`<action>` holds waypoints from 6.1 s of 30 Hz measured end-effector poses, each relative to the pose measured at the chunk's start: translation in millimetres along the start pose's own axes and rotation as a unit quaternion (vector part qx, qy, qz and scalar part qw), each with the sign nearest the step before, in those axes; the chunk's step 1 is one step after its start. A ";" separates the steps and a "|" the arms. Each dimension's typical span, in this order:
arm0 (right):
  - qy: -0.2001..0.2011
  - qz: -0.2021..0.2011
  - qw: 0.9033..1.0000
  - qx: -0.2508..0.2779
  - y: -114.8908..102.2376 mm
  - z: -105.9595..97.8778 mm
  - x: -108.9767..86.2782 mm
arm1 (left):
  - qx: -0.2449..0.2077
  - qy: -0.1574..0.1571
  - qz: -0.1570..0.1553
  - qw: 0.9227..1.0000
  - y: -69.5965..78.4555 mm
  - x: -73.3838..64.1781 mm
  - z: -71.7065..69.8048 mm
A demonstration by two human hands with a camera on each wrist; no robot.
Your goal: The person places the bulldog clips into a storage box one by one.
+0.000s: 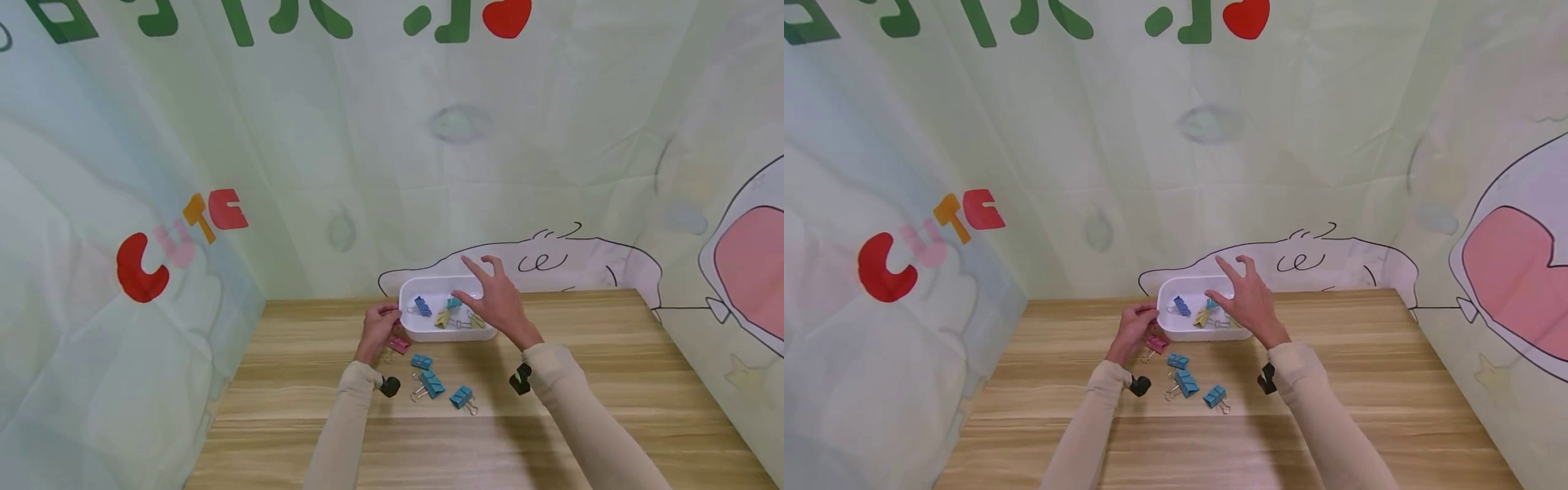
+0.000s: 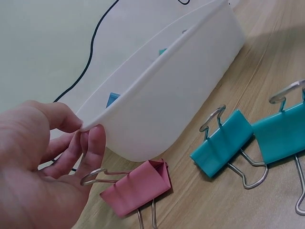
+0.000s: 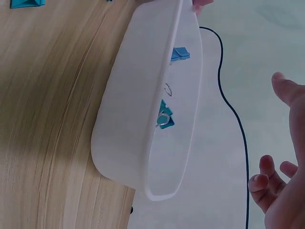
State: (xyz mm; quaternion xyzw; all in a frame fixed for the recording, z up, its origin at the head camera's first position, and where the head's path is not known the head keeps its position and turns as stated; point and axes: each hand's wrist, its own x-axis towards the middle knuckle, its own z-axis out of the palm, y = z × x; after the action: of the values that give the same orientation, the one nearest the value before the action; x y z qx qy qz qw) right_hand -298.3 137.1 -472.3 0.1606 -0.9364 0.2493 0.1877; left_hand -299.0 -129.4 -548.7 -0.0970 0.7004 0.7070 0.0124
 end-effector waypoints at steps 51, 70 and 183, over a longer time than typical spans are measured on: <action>-0.096 -0.020 0.994 0.049 -13.5 49.1 -150.0 | -0.010 0.004 -0.017 1.000 -3.6 3.3 2.4; -0.108 -0.025 0.994 0.007 -11.1 67.3 -182.0 | -0.014 0.010 -0.007 1.000 -2.1 3.7 0.8; -0.092 -0.077 0.992 -0.047 -62.5 5.8 13.1 | -0.004 -0.001 -0.016 1.000 -0.2 4.2 0.8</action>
State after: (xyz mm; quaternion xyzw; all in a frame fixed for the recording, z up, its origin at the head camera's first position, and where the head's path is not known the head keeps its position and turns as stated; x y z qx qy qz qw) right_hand -286.7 79.8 -445.9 0.2454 -0.9452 0.1744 0.1265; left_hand -303.1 -129.1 -549.6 -0.1075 0.6957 0.7099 0.0234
